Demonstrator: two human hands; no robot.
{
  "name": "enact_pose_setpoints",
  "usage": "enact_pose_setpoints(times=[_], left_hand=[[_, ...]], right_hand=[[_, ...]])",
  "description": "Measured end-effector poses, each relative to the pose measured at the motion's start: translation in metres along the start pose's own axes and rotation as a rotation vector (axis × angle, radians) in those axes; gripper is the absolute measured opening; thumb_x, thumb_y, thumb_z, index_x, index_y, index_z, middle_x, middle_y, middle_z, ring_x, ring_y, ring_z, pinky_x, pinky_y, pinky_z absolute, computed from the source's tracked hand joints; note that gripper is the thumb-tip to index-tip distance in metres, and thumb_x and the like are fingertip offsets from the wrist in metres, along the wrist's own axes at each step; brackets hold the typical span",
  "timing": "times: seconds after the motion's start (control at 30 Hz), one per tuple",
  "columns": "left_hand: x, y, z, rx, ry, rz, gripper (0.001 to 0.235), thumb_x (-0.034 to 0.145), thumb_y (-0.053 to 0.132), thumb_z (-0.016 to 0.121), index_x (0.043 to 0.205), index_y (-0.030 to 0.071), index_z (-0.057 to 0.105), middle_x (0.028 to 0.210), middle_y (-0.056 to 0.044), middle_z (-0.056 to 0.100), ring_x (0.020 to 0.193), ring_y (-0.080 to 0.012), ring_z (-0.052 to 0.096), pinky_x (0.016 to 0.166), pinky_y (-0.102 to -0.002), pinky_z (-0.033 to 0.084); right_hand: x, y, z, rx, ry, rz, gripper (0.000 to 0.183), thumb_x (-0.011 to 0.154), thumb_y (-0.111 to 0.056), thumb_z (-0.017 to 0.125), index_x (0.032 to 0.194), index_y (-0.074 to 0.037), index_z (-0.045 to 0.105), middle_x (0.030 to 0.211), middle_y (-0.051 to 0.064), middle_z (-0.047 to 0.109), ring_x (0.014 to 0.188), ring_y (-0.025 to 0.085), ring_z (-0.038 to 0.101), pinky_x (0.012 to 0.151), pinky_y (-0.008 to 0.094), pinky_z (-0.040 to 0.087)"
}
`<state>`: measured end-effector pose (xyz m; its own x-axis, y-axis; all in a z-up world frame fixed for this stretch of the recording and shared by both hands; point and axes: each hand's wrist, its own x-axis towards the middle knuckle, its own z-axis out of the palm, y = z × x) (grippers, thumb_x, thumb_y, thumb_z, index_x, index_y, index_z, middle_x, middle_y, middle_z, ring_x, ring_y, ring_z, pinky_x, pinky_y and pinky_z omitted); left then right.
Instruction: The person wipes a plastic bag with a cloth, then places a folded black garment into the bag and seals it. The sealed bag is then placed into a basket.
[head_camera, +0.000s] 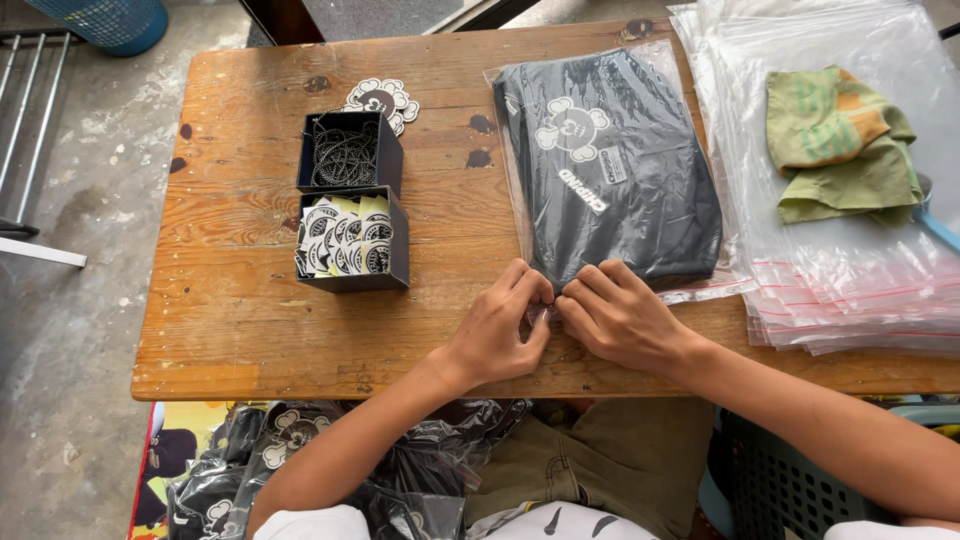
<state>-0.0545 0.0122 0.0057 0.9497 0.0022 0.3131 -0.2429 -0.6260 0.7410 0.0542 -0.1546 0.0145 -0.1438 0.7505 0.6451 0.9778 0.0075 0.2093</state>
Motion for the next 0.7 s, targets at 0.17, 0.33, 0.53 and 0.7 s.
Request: enact_pose_setpoints(times=[0.17, 0.33, 0.53, 0.7], left_hand=[[-0.002, 0.001, -0.002, -0.054, 0.034, 0.003, 0.023, 0.077, 0.01, 0.063, 0.097, 0.015, 0.054, 0.087, -0.006, 0.049, 0.077, -0.0333, 0.065, 0.061, -0.041, 0.055], [-0.004, -0.002, -0.002, -0.097, 0.054, 0.006, 0.026, 0.074, 0.009, 0.063, 0.097, 0.015, 0.056, 0.087, -0.006, 0.05, 0.078, -0.0317, 0.064, 0.064, -0.04, 0.055], [-0.004, -0.002, -0.002, -0.132, 0.087, 0.034, 0.026, 0.071, 0.005, 0.063, 0.095, 0.012, 0.056, 0.085, -0.007, 0.05, 0.077, -0.0323, 0.062, 0.066, -0.039, 0.053], [-0.003, -0.001, -0.003, -0.136, 0.089, 0.048, 0.026, 0.07, 0.005, 0.064, 0.094, 0.011, 0.056, 0.085, -0.007, 0.05, 0.077, -0.032, 0.061, 0.066, -0.039, 0.052]], right_hand=[[-0.001, 0.0, 0.003, 0.032, 0.002, 0.004, 0.024, 0.095, -0.01, 0.058, 0.072, -0.003, 0.056, 0.069, 0.01, 0.048, 0.068, 0.029, 0.054, 0.066, 0.038, 0.044], [0.004, -0.002, 0.0, 0.031, -0.007, 0.02, 0.025, 0.095, -0.011, 0.059, 0.072, -0.004, 0.056, 0.068, 0.01, 0.049, 0.067, 0.029, 0.054, 0.067, 0.037, 0.044], [0.005, -0.007, 0.002, 0.006, -0.014, 0.01, 0.025, 0.097, -0.012, 0.057, 0.074, -0.004, 0.059, 0.068, 0.009, 0.05, 0.067, 0.028, 0.055, 0.065, 0.037, 0.044], [0.002, -0.006, 0.004, 0.013, -0.015, 0.003, 0.026, 0.098, -0.014, 0.057, 0.074, -0.004, 0.058, 0.069, 0.01, 0.05, 0.068, 0.029, 0.055, 0.065, 0.038, 0.044]])
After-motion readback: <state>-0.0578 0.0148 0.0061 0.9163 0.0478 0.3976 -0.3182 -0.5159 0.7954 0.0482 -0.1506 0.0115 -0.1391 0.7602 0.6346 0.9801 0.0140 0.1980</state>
